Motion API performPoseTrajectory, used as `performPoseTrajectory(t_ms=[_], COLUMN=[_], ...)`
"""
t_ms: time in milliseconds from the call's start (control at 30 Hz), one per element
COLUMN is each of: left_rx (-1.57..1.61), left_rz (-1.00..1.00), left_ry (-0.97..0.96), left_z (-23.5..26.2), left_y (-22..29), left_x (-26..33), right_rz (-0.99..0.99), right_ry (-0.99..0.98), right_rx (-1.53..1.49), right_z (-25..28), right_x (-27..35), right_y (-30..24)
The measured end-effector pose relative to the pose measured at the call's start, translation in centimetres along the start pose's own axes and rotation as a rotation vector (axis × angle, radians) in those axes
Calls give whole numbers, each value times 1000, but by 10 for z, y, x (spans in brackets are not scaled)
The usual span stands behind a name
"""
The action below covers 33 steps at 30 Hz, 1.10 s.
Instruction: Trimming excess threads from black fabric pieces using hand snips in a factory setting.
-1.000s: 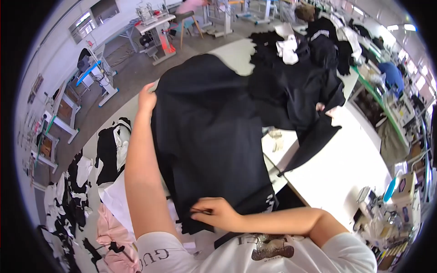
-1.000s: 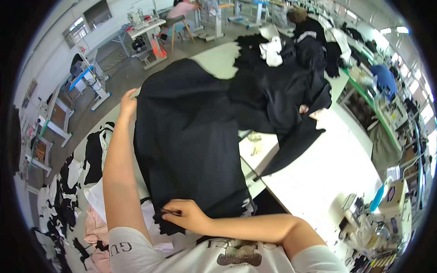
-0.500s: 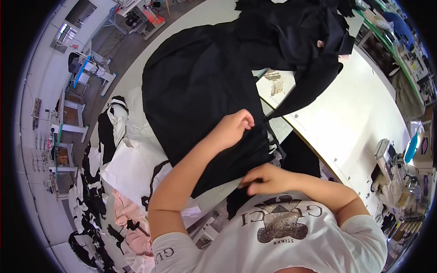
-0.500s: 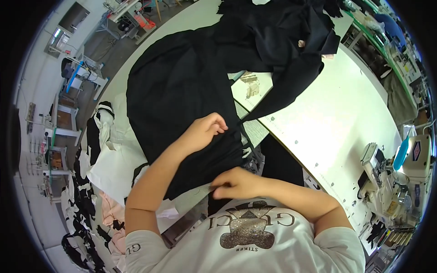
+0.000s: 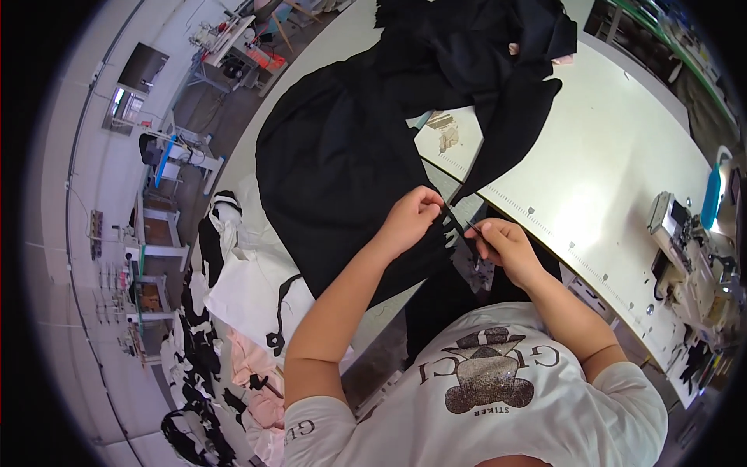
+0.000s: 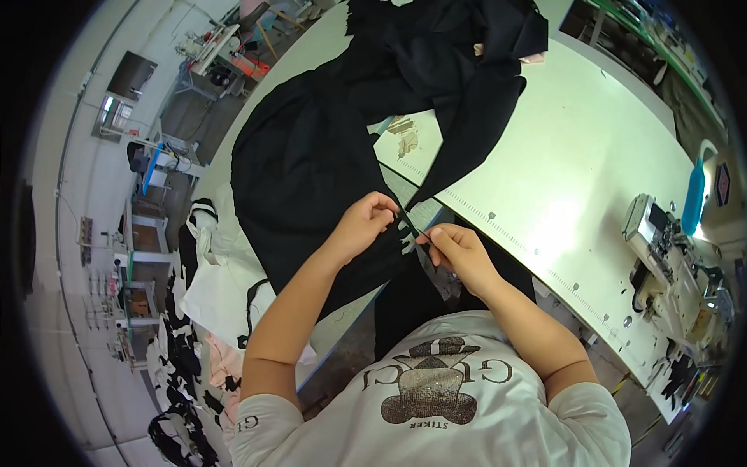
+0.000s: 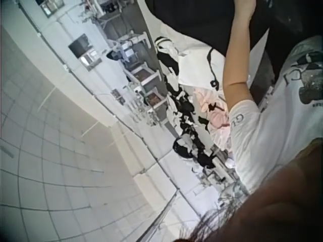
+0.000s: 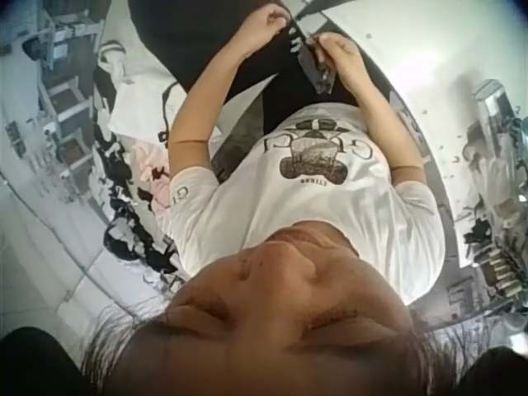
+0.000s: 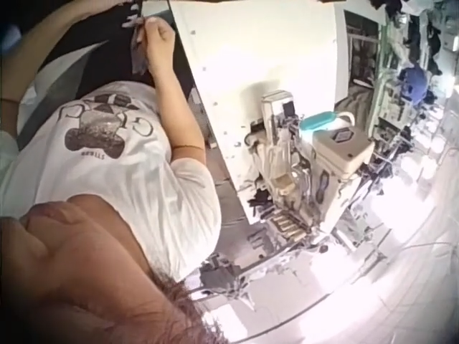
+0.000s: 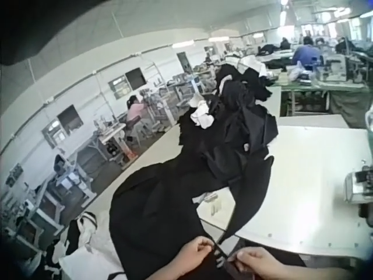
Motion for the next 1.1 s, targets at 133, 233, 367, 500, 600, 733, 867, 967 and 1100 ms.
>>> performPoseTrajectory(t_ms=[133, 233, 367, 500, 600, 733, 867, 967, 1100], left_rx=[58, 12, 79, 72, 61, -2, -316, -410, -331], left_rz=[-33, -70, -63, -33, -75, -210, -635, -803, -886], left_ry=[-116, -147, -189, -215, -222, -173, 53, 145, 205], left_z=[-15, -14, -17, -15, -19, -17, -25, -35, -39], left_y=[7, 11, 30, 26, 30, 30, 51, 69, 84], left_x=[7, 12, 23, 22, 19, 23, 27, 38, 46], right_rz=[-20, -6, 35, 101, 96, 146, 444, 795, 840], right_ry=[145, 178, 176, 162, 163, 141, 130, 39, -174], right_rx=[31, 89, 175, 171, 119, 142, 243, 620, 970], right_z=[7, 10, 2, -11, -5, 3, 20, 21, 23], right_x=[-7, -14, -23, -32, -31, -21, -26, -43, -45], right_y=[11, 16, 17, 21, 18, -8, -69, -109, -139])
Point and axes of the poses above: each hand's wrist, its own x-axis away from the middle knuckle, its own z-axis out of the back of the hand, y = z × x, the point moved 3 cm from there along -x, towards the middle knuckle, and after that the axes turned 9 degrees about y, right-handed, at the moved point
